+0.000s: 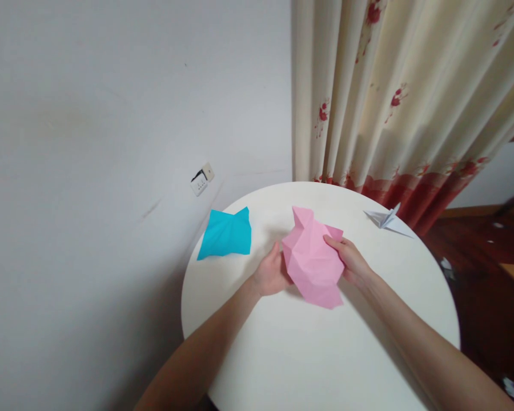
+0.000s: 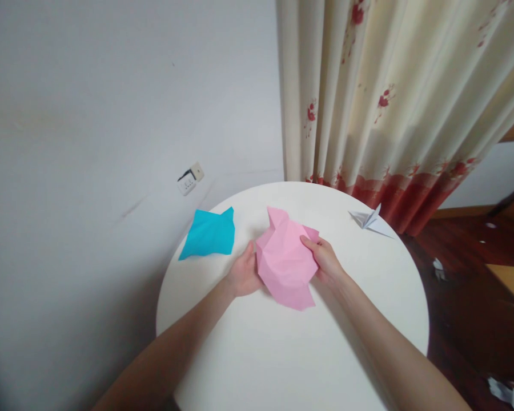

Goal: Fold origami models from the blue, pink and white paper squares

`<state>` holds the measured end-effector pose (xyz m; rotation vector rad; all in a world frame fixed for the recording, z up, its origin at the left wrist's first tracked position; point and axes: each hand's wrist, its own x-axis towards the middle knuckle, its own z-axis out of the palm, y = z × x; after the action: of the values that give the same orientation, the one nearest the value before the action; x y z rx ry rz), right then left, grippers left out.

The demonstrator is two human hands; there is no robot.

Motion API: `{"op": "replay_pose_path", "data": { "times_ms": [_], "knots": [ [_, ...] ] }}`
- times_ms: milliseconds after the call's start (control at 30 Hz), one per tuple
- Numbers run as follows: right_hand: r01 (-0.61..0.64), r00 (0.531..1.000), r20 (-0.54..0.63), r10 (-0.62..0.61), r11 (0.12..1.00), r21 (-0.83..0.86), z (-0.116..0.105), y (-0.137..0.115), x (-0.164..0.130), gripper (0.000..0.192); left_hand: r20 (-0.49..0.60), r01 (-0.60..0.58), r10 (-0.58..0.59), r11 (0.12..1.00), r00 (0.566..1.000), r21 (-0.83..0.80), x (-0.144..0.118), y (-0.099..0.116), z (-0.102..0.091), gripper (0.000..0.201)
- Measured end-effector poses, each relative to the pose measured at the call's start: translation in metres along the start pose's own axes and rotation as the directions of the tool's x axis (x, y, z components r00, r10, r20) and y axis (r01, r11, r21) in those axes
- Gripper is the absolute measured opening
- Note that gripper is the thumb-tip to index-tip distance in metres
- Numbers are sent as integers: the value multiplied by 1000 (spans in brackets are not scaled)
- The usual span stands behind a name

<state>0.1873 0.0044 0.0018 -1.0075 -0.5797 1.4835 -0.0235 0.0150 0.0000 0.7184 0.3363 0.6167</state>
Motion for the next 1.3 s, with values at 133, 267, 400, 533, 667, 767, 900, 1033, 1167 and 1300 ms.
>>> {"op": "replay_pose_path", "data": {
  "times_ms": [133,267,400,533,667,767,900,1033,1167,1300],
  "knots": [
    [28,1000,-10,-28,1000,-6,-3,1,2,28,-60,-25,25,1000,998,2,0,-2,-1,27],
    [74,997,-30,-76,996,-38,-6,1,4,31,-16,-102,106,984,994,148,-2,-3,-3,48],
    [172,981,-66,-181,978,-122,-8,5,8,35,-173,-195,236,954,956,228,3,-7,-3,47],
    [335,909,-174,-379,912,-237,-14,6,18,30,-284,-242,339,914,897,327,12,-9,-3,42],
    [560,635,-307,-708,697,-449,-31,-10,30,22,-299,-242,443,816,845,525,15,-3,-6,26],
    [564,555,-300,-776,616,-549,-44,-25,35,22,-279,-176,460,725,843,666,12,3,-7,26],
    [546,591,-246,-768,606,-579,-46,-31,33,22,-224,-67,264,773,938,630,6,8,-4,23],
    [494,682,-158,-714,609,-621,-37,-24,26,29,-215,-96,260,816,941,570,6,5,-4,33],
    [471,697,-139,-704,595,-651,-31,-16,24,45,-372,-107,376,811,848,576,11,1,-10,45],
    [445,716,-132,-685,594,-670,-29,-9,25,46,-341,-153,359,849,869,505,7,8,-4,61]
  ]
}}
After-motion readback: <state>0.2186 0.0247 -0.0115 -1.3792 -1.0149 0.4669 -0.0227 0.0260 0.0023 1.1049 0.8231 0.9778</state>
